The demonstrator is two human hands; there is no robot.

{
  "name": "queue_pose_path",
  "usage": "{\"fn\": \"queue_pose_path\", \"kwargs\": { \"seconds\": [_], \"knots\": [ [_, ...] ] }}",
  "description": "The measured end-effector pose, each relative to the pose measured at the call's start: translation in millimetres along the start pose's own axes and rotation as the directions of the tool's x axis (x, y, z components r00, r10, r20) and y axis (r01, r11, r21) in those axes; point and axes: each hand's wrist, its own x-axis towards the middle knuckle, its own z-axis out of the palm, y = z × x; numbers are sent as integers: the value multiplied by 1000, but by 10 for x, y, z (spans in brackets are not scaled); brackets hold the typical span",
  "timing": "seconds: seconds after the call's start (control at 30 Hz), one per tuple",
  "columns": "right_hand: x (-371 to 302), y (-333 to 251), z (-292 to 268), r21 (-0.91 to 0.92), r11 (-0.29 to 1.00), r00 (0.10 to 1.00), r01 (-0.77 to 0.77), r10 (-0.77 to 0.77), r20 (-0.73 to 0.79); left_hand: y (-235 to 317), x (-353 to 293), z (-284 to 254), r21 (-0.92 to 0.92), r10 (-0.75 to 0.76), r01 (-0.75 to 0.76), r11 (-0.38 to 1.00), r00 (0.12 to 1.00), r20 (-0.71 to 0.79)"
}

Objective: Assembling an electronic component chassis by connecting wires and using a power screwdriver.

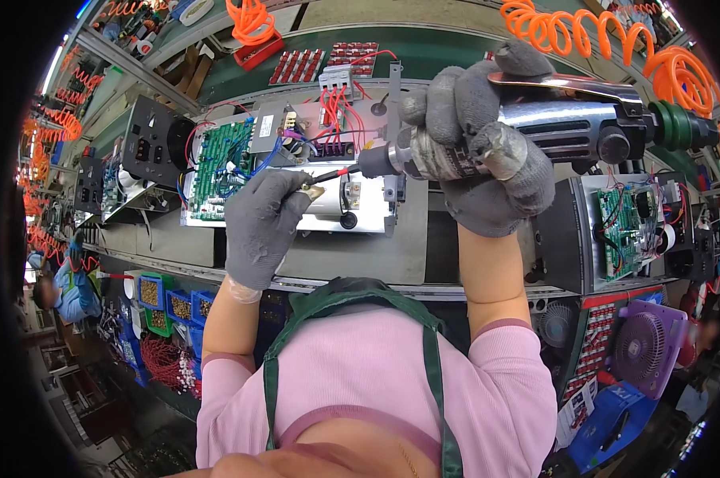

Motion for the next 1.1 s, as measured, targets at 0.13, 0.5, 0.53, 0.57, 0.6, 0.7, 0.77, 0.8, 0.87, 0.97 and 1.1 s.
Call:
{"fn": "queue_pose_path", "kwargs": {
  "seconds": [0.13, 0.5, 0.53, 0.57, 0.6, 0.7, 0.77, 0.8, 0.87, 0.97, 1.1],
  "knots": [
    [7, -74, 69, 25, 999, 998, -32, 33, -61, 28, 131, -10, 129, 156, -153, 980, 988, -17],
    [114, -114, -160, -93, 971, 975, 220, -222, -9, 74, 472, -45, 286, 262, -275, 918, 962, 84],
    [122, -102, -69, -127, 970, 973, 208, -218, -77, 54, 494, -38, 302, 271, -285, 910, 958, 89],
    [131, -89, -20, -160, 968, 966, 193, -216, -145, 26, 519, -30, 318, 281, -296, 901, 955, 94],
    [141, -79, -23, -160, 965, 960, 206, -231, -157, 4, 547, -24, 333, 290, -307, 892, 952, 99],
    [191, -58, -24, -157, 959, 946, 234, -262, -192, -16, 639, -32, 290, 286, -308, 906, 951, 117],
    [209, -39, -29, -150, 958, 937, 243, -271, -218, -45, 697, -14, 292, 331, -340, 894, 940, 82],
    [225, -32, -47, -161, 956, 938, 245, -276, -208, -59, 730, -6, 294, 353, -356, 887, 933, 64],
    [271, -5, -97, -181, 952, 942, 245, -278, -188, -58, 807, -44, 326, 311, -328, 887, 945, 104],
    [318, 54, -99, -207, 953, 924, 222, -273, -267, -74, 999, -149, 261, 249, -300, 918, 945, 212],
    [384, 134, -321, -216, 931, 926, 293, -332, -177, -151, 1287, -205, 107, 172, -224, 969, 916, 362]
  ]
}}
